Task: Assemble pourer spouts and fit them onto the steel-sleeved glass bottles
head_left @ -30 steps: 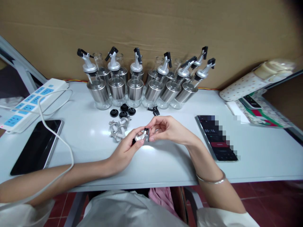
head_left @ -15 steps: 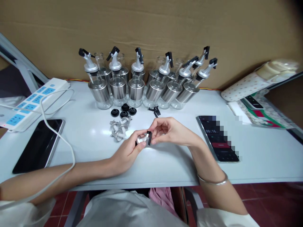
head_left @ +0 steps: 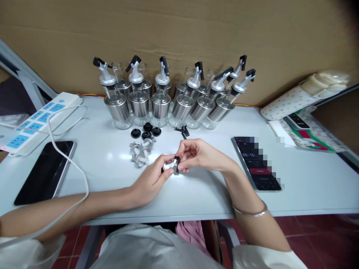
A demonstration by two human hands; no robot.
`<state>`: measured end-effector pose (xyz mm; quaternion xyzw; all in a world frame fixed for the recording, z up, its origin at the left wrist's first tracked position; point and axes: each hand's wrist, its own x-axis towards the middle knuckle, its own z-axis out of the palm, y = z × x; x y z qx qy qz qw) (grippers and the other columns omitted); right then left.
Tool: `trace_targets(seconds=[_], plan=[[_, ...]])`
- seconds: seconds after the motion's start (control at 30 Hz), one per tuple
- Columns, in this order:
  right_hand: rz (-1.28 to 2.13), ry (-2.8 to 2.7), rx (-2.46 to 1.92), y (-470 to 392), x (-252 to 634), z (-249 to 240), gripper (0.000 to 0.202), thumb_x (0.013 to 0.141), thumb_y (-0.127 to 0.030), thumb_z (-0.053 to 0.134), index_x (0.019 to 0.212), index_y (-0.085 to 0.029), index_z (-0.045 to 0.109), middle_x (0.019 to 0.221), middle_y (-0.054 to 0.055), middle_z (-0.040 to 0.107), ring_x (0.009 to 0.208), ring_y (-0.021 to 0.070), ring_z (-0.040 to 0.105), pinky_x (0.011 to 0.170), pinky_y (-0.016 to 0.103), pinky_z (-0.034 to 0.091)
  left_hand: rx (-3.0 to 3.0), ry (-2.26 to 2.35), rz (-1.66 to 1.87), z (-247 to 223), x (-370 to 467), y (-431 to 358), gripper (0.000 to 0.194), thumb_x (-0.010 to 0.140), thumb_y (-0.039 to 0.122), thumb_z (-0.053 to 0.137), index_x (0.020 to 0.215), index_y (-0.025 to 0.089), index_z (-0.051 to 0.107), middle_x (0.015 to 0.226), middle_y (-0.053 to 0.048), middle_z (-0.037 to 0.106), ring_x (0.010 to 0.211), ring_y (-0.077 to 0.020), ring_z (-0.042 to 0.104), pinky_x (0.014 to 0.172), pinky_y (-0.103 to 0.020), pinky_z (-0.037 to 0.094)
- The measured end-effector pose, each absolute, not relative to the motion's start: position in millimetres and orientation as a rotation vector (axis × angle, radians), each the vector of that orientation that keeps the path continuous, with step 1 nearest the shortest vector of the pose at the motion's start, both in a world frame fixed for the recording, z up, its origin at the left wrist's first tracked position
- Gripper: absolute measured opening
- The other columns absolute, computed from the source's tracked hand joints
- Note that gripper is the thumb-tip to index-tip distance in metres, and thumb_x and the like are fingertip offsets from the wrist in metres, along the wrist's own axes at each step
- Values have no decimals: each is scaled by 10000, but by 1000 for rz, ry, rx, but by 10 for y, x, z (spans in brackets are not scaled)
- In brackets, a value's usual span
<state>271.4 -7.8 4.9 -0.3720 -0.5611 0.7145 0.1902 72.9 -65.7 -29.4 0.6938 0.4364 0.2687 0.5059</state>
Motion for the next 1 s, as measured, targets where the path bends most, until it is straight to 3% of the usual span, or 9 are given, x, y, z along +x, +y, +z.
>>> trace_targets(seconds=[0.43, 0.73, 1.0], plan=[[2002, -1587, -1057, -82, 2721, 73, 365, 633, -326, 841, 740, -151, 540, 568, -36, 659, 496, 81, 641, 522, 189, 523, 1727, 1070, 653, -312, 722, -669, 394, 957, 357, 377, 1289, 153, 436, 1256, -130, 586, 1121, -271, 577, 945, -422, 457], [2006, -1616, -1004, -90, 2724, 72, 335, 670, -246, 812, 753, -173, 496, 586, -64, 626, 504, 61, 608, 521, 181, 482, 1763, 1102, 639, -312, 745, -663, 395, 948, 334, 392, 1302, 165, 444, 1274, -133, 572, 1123, -270, 582, 949, -413, 471], [1990, -1641, -1019, -86, 2714, 83, 297, 712, -276, 780, 760, -172, 506, 564, -59, 615, 515, 80, 605, 539, 202, 472, 1751, 1114, 663, -317, 741, -674, 381, 943, 334, 414, 1285, 171, 453, 1289, -133, 567, 1158, -275, 565, 979, -420, 445]])
